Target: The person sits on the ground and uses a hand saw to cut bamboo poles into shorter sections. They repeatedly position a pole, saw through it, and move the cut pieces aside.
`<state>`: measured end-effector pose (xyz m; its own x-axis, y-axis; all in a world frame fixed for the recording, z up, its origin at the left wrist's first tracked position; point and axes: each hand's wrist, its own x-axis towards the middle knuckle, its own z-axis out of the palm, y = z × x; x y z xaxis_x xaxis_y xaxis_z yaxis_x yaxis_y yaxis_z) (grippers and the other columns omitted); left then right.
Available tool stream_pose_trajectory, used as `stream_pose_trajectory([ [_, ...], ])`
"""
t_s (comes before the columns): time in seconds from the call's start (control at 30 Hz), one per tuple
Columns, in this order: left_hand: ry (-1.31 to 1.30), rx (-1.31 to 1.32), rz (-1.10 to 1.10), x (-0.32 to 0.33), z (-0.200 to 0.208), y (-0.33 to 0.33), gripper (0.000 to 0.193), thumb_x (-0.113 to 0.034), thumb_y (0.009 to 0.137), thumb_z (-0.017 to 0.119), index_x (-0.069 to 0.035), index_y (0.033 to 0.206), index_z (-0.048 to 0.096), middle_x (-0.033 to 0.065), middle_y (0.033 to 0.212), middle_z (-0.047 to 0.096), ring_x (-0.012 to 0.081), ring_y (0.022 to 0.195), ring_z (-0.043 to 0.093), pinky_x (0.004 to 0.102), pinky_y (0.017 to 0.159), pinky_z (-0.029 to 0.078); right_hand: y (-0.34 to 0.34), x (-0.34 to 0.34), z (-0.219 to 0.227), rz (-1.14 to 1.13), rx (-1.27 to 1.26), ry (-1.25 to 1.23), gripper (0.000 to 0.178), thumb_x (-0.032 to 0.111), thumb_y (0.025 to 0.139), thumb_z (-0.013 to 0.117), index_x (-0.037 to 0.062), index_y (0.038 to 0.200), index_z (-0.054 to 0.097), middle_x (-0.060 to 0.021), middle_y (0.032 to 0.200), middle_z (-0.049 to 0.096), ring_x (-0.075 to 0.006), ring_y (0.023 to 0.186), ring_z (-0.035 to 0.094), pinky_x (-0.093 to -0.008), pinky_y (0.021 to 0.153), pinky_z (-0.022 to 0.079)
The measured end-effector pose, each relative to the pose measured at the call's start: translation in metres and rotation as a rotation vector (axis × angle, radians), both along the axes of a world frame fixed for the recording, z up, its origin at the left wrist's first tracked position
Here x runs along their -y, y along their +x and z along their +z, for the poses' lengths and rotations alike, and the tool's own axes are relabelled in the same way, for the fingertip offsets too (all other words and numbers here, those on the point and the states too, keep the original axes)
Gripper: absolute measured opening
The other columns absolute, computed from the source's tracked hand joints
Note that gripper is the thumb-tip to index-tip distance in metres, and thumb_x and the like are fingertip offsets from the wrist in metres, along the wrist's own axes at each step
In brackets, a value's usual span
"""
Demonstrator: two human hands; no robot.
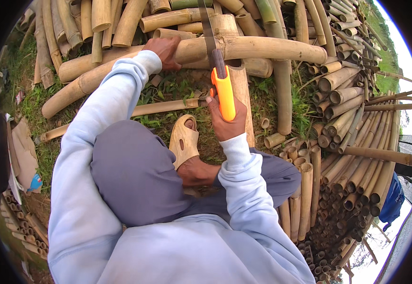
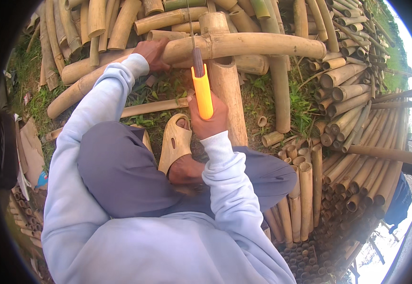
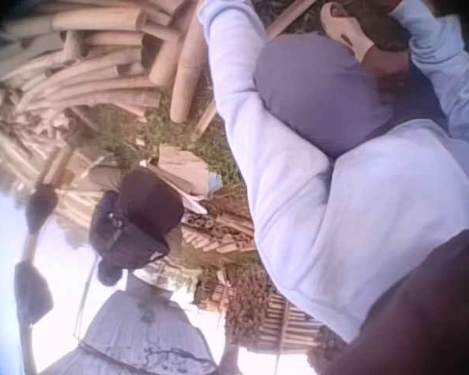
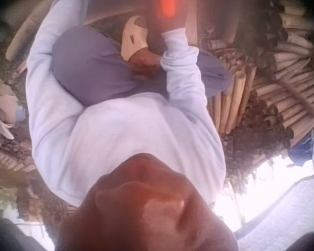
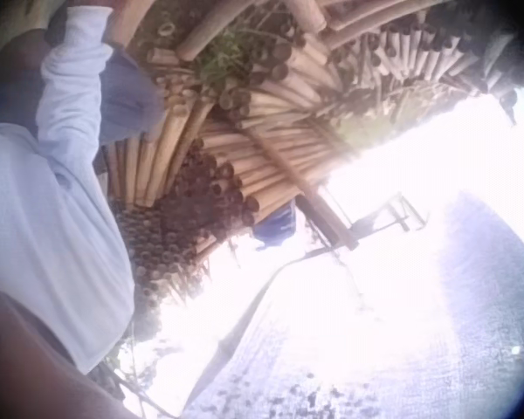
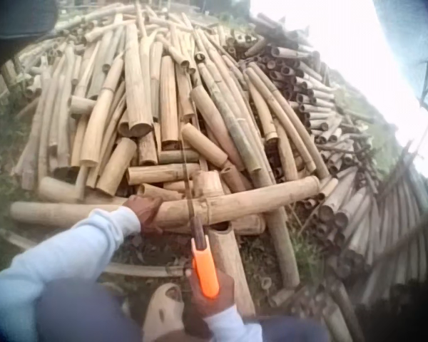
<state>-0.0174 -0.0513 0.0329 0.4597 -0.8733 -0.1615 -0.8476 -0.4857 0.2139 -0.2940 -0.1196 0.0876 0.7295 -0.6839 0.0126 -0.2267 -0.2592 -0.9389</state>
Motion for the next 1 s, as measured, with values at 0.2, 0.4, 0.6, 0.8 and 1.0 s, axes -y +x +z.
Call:
stream_pose_trajectory([
  [0.2,0.068,-0.029,0.063,-0.006,0.002,0.002,0.066,-0.044,0.074,0.083,-0.002,0.117,0.056,0.0248,0.100,0.073,0.0415,0.095,0.072,0.0472,0.088,0.058,-0.183,-0.079,0.034,0.048,-0.240,-0.160,0.029,0.001,0.089,0.071,-0.0057,0.118,0.071,-0.0166,0.086,0.074,-0.0245,0.076,0.075,-0.0323,0.075,0.057],
  [0.4,0.071,-0.051,0.051,0.005,-0.003,-0.004,0.070,-0.045,0.072,0.083,-0.003,0.122,0.056,0.0263,0.106,0.072,0.0432,0.099,0.070,0.0489,0.089,0.057,-0.042,-0.014,0.000,-0.015,-0.106,0.028,0.017,0.007,0.094,0.071,-0.0016,0.083,0.061,-0.0040,0.062,0.056,-0.0108,0.057,0.049,-0.0302,0.054,0.041],
  [0.6,0.012,-0.027,0.047,-0.009,-0.006,0.006,0.073,-0.042,0.072,0.082,-0.003,0.127,0.055,0.0257,0.105,0.073,0.0430,0.099,0.070,0.0491,0.090,0.056,-0.073,-0.033,0.017,0.000,-0.089,0.065,0.013,0.008,0.094,0.073,-0.0033,0.099,0.069,-0.0037,0.069,0.061,-0.0085,0.063,0.052,-0.0283,0.059,0.046],
  [0.8,0.074,-0.025,0.075,-0.001,-0.003,0.008,0.068,-0.045,0.072,0.084,-0.003,0.117,0.055,0.0257,0.099,0.073,0.0432,0.096,0.071,0.0489,0.088,0.057,-0.137,-0.063,0.024,0.004,-0.138,-0.110,0.018,0.002,0.092,0.070,-0.0046,0.109,0.071,-0.0092,0.073,0.066,-0.0149,0.067,0.065,-0.0300,0.064,0.052],
  [1.0,0.047,-0.040,0.030,0.008,0.004,-0.003,0.069,-0.045,0.071,0.083,-0.003,0.120,0.057,0.0258,0.100,0.073,0.0435,0.096,0.071,0.0497,0.087,0.057,-0.003,0.000,-0.009,0.000,0.046,0.001,0.014,0.006,0.096,0.072,-0.0020,0.088,0.064,0.0009,0.067,0.055,-0.0068,0.060,0.047,-0.0270,0.055,0.039],
])
